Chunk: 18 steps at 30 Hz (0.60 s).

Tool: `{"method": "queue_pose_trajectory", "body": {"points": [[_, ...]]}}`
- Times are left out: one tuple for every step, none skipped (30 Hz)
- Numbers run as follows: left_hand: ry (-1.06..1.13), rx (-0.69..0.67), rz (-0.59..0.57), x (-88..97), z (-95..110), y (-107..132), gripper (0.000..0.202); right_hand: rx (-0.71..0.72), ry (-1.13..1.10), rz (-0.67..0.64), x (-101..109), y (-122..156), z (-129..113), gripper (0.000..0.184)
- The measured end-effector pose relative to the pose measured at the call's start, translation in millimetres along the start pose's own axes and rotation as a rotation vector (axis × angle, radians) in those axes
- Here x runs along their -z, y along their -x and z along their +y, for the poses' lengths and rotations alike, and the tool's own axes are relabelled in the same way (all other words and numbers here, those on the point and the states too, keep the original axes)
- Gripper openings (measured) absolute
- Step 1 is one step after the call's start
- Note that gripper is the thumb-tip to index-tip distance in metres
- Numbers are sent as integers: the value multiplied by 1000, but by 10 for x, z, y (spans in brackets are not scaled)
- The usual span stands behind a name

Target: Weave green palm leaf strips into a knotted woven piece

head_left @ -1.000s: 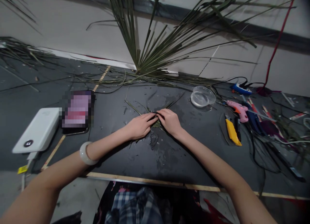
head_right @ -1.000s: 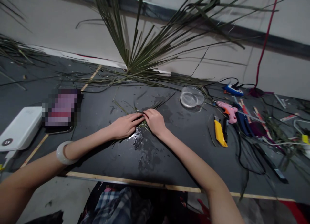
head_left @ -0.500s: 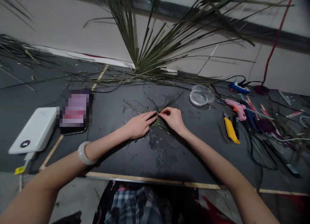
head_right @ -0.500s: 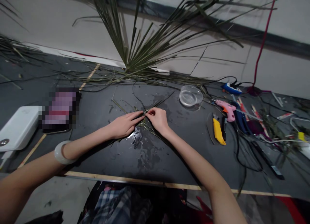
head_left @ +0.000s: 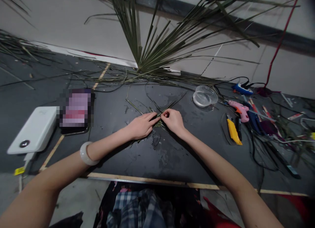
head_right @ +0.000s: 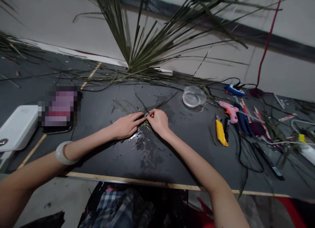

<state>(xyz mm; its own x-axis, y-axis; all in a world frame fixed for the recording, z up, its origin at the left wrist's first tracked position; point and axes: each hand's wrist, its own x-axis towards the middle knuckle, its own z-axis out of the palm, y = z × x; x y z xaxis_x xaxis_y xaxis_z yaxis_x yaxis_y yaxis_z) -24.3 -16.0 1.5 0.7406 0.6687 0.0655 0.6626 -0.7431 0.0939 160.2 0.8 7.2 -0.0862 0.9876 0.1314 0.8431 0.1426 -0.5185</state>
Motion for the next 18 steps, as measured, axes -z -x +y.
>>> {"method": "queue_pose_trajectory", "body": {"points": [[2, 2, 1, 2, 2, 1, 47, 48, 21, 18, -21, 9, 6, 12], [3, 2, 4, 2, 3, 1, 47, 98, 43, 34, -40, 18, 14, 13], [5, 1, 5, 1, 3, 2, 47, 144, 61, 47, -54, 26, 24, 14], [6, 1, 6, 0, 3, 3, 47, 183, 71, 54, -62, 33, 37, 16], [7, 2, 5, -2, 2, 4, 47, 214, 69, 52, -62, 39, 53, 17], [7, 3, 4, -4, 2, 5, 47, 239, 55, 42, -55, 46, 74, 18], [7, 4, 1, -5, 1, 5, 48, 264, 32, 27, -41, 54, 98, 19], [6, 4, -1, -5, 2, 5, 48, 291, 6, 9, -23, 65, 124, 20], [5, 4, -2, -3, 3, 5, 48, 320, -20, -8, -2, 78, 152, 22], [6, 4, -2, -1, 5, 5, 48, 351, -38, -20, 20, 94, 179, 24], [8, 3, -2, 3, 7, 4, 48, 382, -45, -28, 39, 111, 205, 27], [12, 3, -4, 8, 9, 4, 48, 413, -42, -34, 54, 129, 227, 30], [16, 3, -7, 11, 11, 3, 48, 442, -32, -38, 66, 146, 244, 32], [20, 1, -10, 14, 11, 2, 49, 465, -18, -41, 74, 161, 255, 35], [23, -2, -10, 14, 11, 1, 49, 483, -4, -44, 78, 173, 261, 36], [25, -5, -7, 12, 9, 0, 49, 497, 9, -48, 80, 182, 262, 38], [27, -7, -2, 8, 6, -1, 49, 507, 20, -53, 80, 187, 260, 38], [29, -9, 3, 2, 2, -3, 49, 515, 30, -60, 80, 189, 256, 38]]}}
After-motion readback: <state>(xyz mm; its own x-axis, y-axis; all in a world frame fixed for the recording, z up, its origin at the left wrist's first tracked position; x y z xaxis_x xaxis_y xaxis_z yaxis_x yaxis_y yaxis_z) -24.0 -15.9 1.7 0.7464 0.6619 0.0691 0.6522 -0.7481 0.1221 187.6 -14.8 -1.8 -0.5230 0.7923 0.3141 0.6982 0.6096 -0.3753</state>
